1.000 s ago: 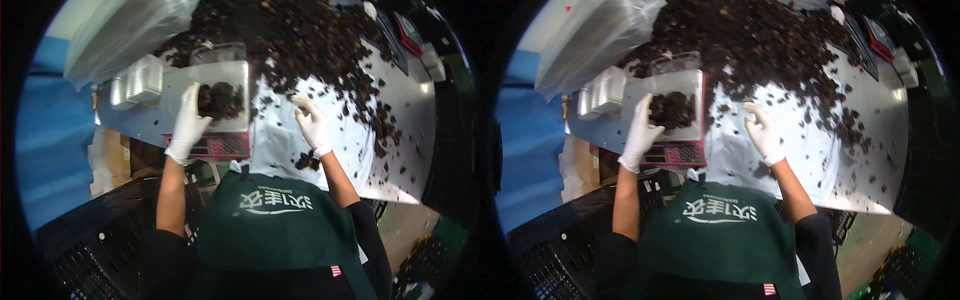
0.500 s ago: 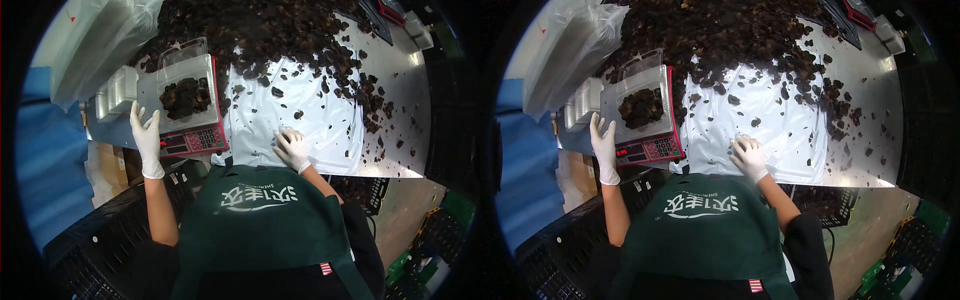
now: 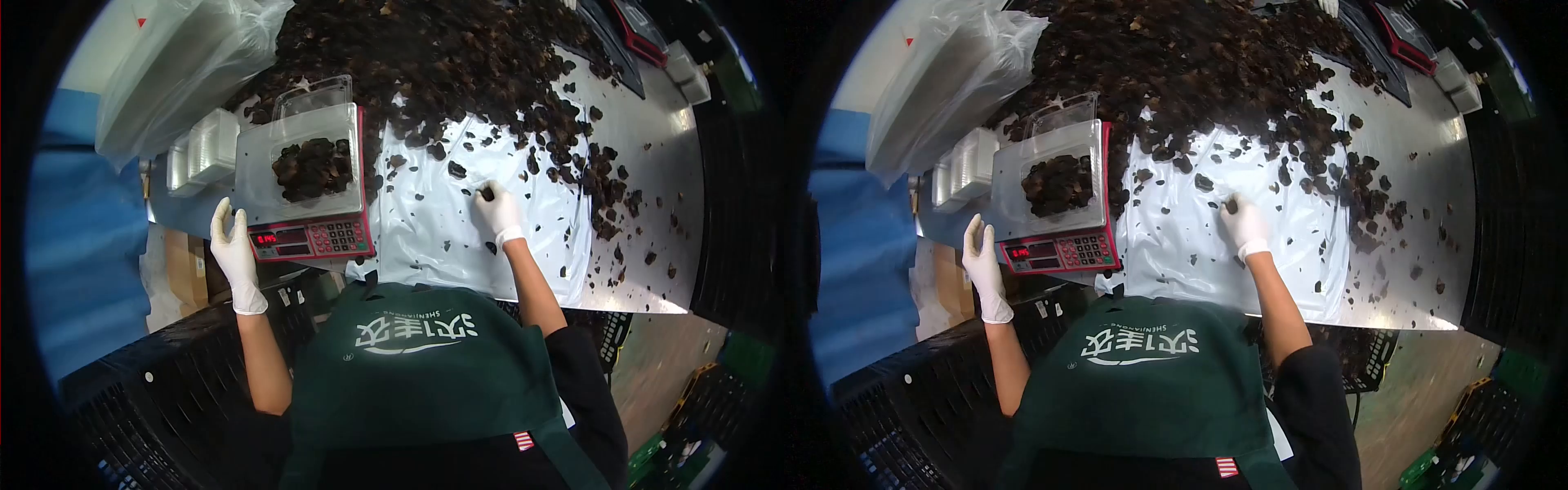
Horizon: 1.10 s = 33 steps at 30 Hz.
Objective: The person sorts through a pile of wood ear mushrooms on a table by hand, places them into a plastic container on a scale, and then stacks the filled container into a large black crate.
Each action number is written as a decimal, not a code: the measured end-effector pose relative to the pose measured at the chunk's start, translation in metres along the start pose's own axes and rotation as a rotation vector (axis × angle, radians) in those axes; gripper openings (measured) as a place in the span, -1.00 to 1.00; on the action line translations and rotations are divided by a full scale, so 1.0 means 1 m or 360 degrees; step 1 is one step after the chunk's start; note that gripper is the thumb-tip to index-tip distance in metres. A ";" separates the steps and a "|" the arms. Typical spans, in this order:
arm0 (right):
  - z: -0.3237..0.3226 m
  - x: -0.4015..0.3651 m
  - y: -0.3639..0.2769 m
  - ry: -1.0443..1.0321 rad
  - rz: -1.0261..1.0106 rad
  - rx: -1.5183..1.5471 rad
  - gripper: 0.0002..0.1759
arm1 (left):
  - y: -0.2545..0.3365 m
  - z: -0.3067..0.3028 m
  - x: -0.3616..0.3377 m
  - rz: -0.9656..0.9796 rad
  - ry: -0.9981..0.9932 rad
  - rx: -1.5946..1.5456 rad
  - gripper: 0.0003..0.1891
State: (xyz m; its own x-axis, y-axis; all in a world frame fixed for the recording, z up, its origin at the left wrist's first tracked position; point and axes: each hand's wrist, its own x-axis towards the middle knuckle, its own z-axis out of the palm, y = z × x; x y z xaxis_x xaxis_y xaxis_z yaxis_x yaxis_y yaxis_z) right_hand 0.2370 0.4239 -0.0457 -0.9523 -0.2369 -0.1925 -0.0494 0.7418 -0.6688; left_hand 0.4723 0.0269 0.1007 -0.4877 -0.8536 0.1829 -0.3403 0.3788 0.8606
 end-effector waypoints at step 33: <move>0.024 -0.004 -0.262 -0.0240 -0.0684 0.1155 -0.79 | -0.014 -0.004 -0.010 -0.0278 0.0209 -0.0357 -0.67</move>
State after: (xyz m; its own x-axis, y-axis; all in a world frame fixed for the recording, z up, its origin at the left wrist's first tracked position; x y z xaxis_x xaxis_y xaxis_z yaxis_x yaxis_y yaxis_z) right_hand 0.2612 0.2151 0.1129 -0.8422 -0.5248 0.1238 -0.1427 -0.0046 -0.9898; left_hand 0.4852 0.0284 0.0892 -0.3243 -0.9433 0.0706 -0.2165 0.1467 0.9652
